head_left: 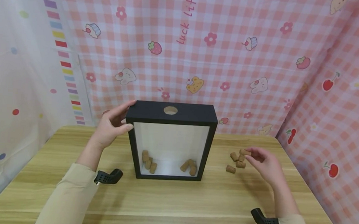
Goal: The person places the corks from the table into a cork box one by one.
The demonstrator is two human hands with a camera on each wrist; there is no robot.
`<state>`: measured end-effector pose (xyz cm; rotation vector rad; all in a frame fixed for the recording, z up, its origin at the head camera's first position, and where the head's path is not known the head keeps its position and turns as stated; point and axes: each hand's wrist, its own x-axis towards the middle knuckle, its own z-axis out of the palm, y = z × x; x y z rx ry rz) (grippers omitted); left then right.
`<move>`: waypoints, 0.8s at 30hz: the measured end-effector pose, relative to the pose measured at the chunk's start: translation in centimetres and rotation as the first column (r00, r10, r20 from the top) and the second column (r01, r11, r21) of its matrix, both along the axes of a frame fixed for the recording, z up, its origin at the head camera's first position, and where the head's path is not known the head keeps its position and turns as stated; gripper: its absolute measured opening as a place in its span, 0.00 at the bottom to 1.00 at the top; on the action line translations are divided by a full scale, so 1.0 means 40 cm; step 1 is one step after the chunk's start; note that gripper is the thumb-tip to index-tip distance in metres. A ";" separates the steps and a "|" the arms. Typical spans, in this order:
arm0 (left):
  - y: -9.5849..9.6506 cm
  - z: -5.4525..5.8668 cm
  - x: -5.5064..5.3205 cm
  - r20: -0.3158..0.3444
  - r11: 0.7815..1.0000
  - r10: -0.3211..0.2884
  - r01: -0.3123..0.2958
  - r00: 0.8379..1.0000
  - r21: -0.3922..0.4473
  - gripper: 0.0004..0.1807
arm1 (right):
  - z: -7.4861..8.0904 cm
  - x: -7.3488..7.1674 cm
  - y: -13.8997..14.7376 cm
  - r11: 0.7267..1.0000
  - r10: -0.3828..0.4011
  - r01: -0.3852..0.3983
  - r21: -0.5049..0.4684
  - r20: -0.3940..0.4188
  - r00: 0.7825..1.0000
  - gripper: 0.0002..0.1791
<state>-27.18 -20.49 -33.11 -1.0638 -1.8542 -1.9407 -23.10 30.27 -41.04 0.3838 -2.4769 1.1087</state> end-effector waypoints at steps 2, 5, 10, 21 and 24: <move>0.000 -0.001 0.000 -0.003 1.000 -0.012 0.012 1.000 0.006 0.38 | 0.016 -0.006 -0.012 1.000 0.013 -0.012 0.006 -0.018 1.000 0.13; 0.001 -0.002 -0.001 -0.009 1.000 -0.026 0.026 1.000 0.012 0.38 | 0.042 -0.015 -0.030 1.000 0.016 -0.016 0.019 -0.029 0.999 0.13; 0.000 -0.003 -0.003 -0.016 0.999 -0.031 0.031 0.999 0.016 0.39 | 0.099 -0.030 -0.062 0.998 0.063 -0.065 -0.019 -0.080 0.995 0.12; -0.001 -0.002 -0.003 -0.010 1.000 -0.024 0.024 1.000 0.010 0.38 | 0.258 -0.053 -0.124 0.991 0.108 -0.123 -0.051 -0.230 0.967 0.13; -0.001 -0.002 -0.003 -0.010 1.000 -0.024 0.024 1.000 0.009 0.38 | 0.296 -0.056 -0.141 0.984 0.144 -0.166 -0.065 -0.262 0.954 0.13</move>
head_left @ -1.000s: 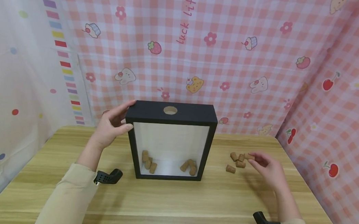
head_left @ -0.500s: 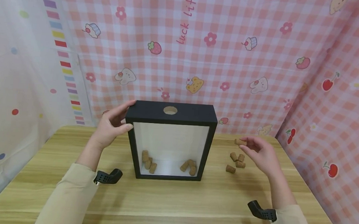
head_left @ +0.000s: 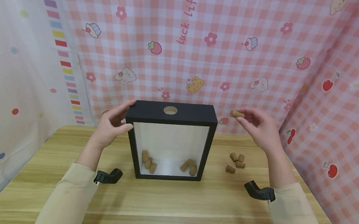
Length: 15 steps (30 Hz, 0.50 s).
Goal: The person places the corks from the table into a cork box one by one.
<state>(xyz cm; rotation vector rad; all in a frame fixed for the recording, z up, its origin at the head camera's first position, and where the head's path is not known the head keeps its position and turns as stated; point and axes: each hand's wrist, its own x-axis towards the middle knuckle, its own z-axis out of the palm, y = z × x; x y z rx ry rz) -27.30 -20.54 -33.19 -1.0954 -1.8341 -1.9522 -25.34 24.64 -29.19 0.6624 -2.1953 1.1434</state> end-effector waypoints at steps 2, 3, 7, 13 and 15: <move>0.000 0.000 0.000 0.000 1.000 0.004 -0.004 1.000 -0.004 0.38 | 0.022 -0.002 -0.012 1.000 0.026 -0.026 -0.005 -0.030 0.999 0.14; 0.000 -0.001 0.000 0.001 1.000 0.007 -0.007 1.000 -0.007 0.39 | 0.034 -0.001 -0.019 0.999 0.043 -0.043 -0.008 -0.044 0.998 0.15; -0.001 -0.001 0.000 0.002 1.000 0.011 -0.011 1.000 -0.012 0.38 | 0.076 0.003 -0.048 0.998 0.070 -0.070 0.006 -0.070 0.995 0.16; -0.002 -0.001 -0.001 0.003 1.000 0.012 -0.012 1.000 -0.012 0.38 | 0.121 0.006 -0.095 0.989 0.139 -0.135 0.057 -0.064 0.988 0.15; -0.001 0.000 0.000 0.006 1.000 0.015 -0.014 1.000 -0.013 0.38 | 0.129 0.004 -0.112 0.981 0.186 -0.182 0.073 -0.059 0.981 0.15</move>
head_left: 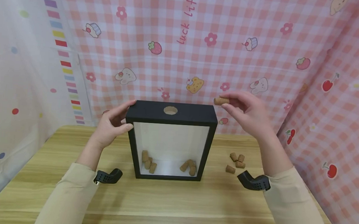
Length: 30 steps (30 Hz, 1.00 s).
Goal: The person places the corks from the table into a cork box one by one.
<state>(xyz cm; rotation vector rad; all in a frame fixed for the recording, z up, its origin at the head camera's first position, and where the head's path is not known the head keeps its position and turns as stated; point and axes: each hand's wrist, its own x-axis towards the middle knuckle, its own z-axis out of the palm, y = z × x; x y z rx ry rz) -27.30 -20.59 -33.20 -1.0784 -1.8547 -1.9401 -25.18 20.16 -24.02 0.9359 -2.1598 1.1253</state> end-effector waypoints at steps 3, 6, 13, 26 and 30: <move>0.000 0.001 0.001 0.002 1.000 0.010 -0.010 1.000 -0.007 0.38 | 0.007 -0.004 -0.028 0.997 0.065 -0.065 0.032 -0.008 0.998 0.15; 0.000 0.000 0.002 0.002 1.000 0.020 -0.020 1.000 -0.017 0.38 | 0.012 -0.009 -0.058 0.991 0.114 -0.113 0.078 -0.014 0.993 0.15; 0.000 0.000 0.003 0.001 1.000 0.024 -0.024 1.000 -0.013 0.39 | 0.027 -0.024 -0.129 0.965 0.204 -0.187 0.184 -0.076 0.976 0.15; -0.003 -0.001 0.003 0.011 0.999 0.044 -0.044 0.999 -0.029 0.38 | 0.042 -0.047 -0.220 0.930 0.190 -0.173 0.325 -0.021 0.982 0.14; -0.003 0.000 0.005 0.017 0.998 0.054 -0.053 0.998 -0.037 0.38 | 0.044 -0.055 -0.238 0.920 0.192 -0.181 0.348 0.001 0.981 0.15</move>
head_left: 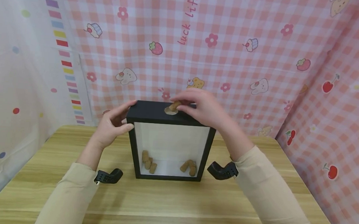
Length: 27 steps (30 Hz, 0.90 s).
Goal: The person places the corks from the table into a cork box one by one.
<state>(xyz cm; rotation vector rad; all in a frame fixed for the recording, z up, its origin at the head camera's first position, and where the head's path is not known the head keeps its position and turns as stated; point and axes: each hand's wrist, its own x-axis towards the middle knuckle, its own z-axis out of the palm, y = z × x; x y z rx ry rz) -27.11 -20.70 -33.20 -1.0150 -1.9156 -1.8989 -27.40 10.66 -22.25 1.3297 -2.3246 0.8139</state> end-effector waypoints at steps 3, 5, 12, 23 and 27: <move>0.000 0.001 0.001 0.005 1.000 0.005 -0.005 1.000 -0.006 0.37 | 0.002 -0.003 -0.008 0.999 -0.009 0.009 0.032 0.002 1.000 0.16; 0.001 0.001 0.002 0.008 1.000 0.008 -0.008 1.000 -0.012 0.37 | 0.002 -0.005 -0.013 0.998 -0.011 0.011 0.056 -0.001 1.000 0.16; 0.000 0.000 0.000 0.006 1.000 0.005 -0.005 1.000 -0.009 0.37 | 0.007 -0.006 -0.017 0.999 0.020 -0.021 0.031 0.030 0.999 0.20; -0.003 -0.002 -0.002 -0.008 1.000 -0.013 0.013 1.000 0.004 0.38 | 0.002 0.022 0.059 0.987 0.049 -0.046 -0.153 0.015 0.999 0.19; -0.003 -0.002 -0.001 -0.008 1.000 -0.004 0.004 1.000 -0.003 0.37 | -0.008 0.037 0.097 0.974 0.073 -0.074 -0.215 -0.009 0.997 0.20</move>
